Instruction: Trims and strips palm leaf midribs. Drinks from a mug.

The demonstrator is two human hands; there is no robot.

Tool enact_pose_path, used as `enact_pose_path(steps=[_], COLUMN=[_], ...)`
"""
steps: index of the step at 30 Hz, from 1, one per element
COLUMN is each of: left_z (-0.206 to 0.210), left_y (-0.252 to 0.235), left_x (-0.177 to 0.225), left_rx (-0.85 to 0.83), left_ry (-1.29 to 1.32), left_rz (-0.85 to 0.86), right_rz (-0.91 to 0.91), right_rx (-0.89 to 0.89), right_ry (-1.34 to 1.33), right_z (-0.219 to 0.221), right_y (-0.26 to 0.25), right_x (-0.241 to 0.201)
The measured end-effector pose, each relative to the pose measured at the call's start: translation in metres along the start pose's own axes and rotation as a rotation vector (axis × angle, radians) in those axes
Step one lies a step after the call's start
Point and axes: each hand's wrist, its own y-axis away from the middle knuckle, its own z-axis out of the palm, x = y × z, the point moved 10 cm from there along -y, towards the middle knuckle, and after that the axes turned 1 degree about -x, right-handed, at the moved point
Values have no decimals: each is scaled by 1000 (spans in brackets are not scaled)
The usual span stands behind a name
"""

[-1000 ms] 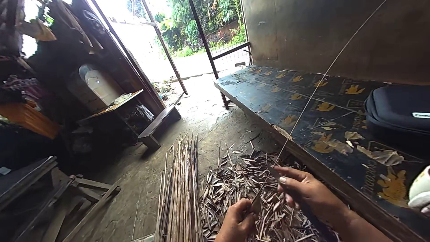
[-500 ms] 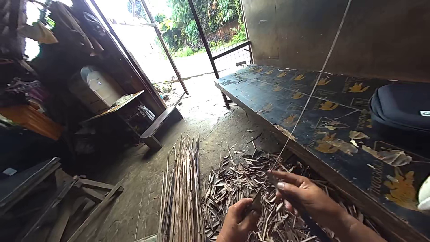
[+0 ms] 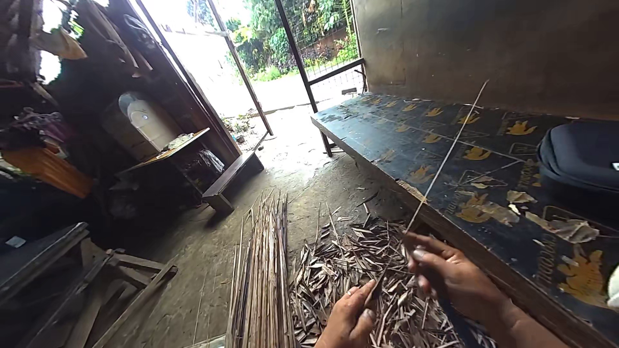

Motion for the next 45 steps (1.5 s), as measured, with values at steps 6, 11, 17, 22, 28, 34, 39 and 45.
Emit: enact_pose_path(steps=[6,11,17,22,28,34,39,45], left_z=[1,7,11,7,26,5,5,20], left_y=[1,3,1,3,7,-4,-6,0], left_x=[-12,-9,-11,-16,-22,-25,-21,-22], left_rx=[-56,-168,-169,-114,-253,0,-5,-110], left_ry=[418,538,600,494,411,225,312,393], left_rz=[-102,-126,-117,-147,-211,-150,-142,-192], right_rz=[93,-24,70,46,-75,158,104,-50], right_rx=[-289,-187,-348,-221,-18,-222,-241,-39], right_ry=[182,79,144,135,3,165,178,115], right_z=[42,20,35,20,-16,33,28,-11], right_y=[10,4,11,5,0,10,4,-3], right_x=[34,7,19,12,-25,31,22,-16])
